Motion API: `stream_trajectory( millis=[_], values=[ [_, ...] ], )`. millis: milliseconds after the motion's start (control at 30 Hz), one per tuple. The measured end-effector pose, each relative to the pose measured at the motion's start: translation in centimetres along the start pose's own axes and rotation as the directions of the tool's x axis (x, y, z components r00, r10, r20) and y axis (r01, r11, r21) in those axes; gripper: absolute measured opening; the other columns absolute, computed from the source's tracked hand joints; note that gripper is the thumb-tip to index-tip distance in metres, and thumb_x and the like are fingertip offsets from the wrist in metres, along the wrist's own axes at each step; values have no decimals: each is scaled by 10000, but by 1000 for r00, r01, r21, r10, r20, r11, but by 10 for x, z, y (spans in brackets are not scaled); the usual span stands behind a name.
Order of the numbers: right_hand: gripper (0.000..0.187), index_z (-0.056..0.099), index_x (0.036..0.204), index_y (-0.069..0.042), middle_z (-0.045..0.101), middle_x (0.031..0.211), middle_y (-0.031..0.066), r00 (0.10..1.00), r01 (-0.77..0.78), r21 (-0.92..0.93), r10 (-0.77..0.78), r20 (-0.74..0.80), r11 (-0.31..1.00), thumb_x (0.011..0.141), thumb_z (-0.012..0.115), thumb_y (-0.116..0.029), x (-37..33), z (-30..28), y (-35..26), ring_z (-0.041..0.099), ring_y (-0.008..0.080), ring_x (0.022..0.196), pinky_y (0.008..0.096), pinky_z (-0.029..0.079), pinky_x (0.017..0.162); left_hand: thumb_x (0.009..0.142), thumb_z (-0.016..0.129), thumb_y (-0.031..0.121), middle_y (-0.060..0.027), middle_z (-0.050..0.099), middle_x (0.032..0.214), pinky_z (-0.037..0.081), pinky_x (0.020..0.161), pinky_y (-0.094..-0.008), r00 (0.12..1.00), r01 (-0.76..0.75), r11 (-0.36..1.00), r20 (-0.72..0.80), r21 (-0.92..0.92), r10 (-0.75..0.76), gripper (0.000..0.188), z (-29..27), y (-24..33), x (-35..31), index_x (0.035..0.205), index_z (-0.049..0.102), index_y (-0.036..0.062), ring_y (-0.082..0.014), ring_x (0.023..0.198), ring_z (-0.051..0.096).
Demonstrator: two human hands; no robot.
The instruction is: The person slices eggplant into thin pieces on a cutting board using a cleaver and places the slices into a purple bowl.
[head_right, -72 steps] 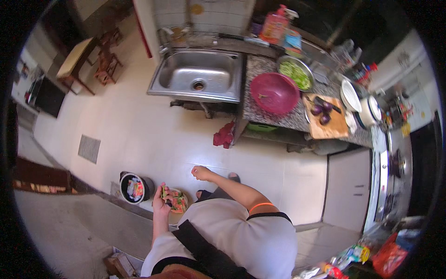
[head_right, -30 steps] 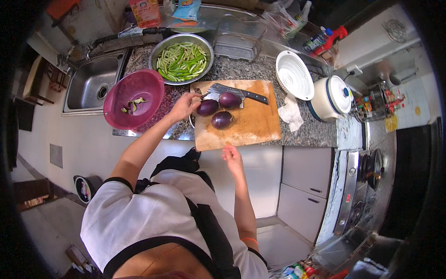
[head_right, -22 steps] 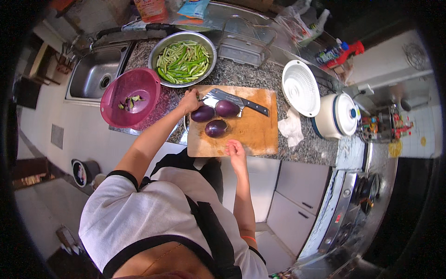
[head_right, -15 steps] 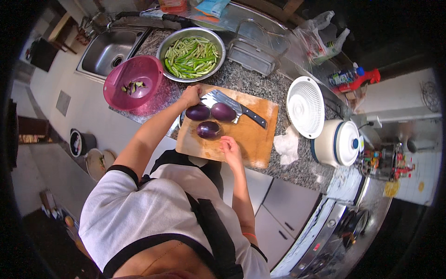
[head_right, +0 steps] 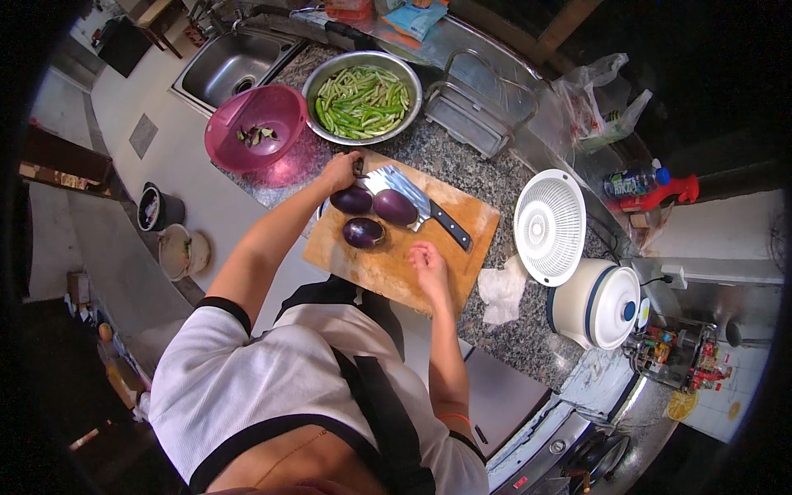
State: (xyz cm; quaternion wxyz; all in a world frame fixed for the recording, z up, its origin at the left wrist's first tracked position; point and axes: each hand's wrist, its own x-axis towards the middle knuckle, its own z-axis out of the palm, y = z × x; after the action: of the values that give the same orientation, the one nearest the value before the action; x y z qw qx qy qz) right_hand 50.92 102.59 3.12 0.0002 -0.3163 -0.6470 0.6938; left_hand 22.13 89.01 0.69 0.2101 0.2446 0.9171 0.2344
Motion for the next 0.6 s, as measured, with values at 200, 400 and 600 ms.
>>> stream_trajectory(
  millis=[200,400,600],
  values=[
    [450,482,1186,-38,546,1140,146,891,100,-832,-421,-169,546,768,644,-72,28,-34,-22,503,308,1045,388,417,886,624,588,15,-188,633,892,492,768,-412,993,-118,993,-20,9,118,246,-7,-9,6,865,616,50,-358,892,607],
    [604,430,1277,-68,503,1211,163,914,-22,-897,-354,-197,441,727,680,-69,48,-56,1,427,344,1166,434,327,989,637,716,37,-161,579,884,478,739,-393,901,-398,906,-246,-143,357,277,-94,-5,-56,876,577,39,-326,842,597],
    [519,504,1195,-62,548,1081,166,874,34,-939,-466,-137,341,709,686,-48,50,-45,-3,491,351,1061,435,390,902,691,665,9,-154,638,984,500,765,-365,910,-114,966,-414,-230,9,346,-149,-135,-49,1028,592,30,-314,857,638]
  ],
)
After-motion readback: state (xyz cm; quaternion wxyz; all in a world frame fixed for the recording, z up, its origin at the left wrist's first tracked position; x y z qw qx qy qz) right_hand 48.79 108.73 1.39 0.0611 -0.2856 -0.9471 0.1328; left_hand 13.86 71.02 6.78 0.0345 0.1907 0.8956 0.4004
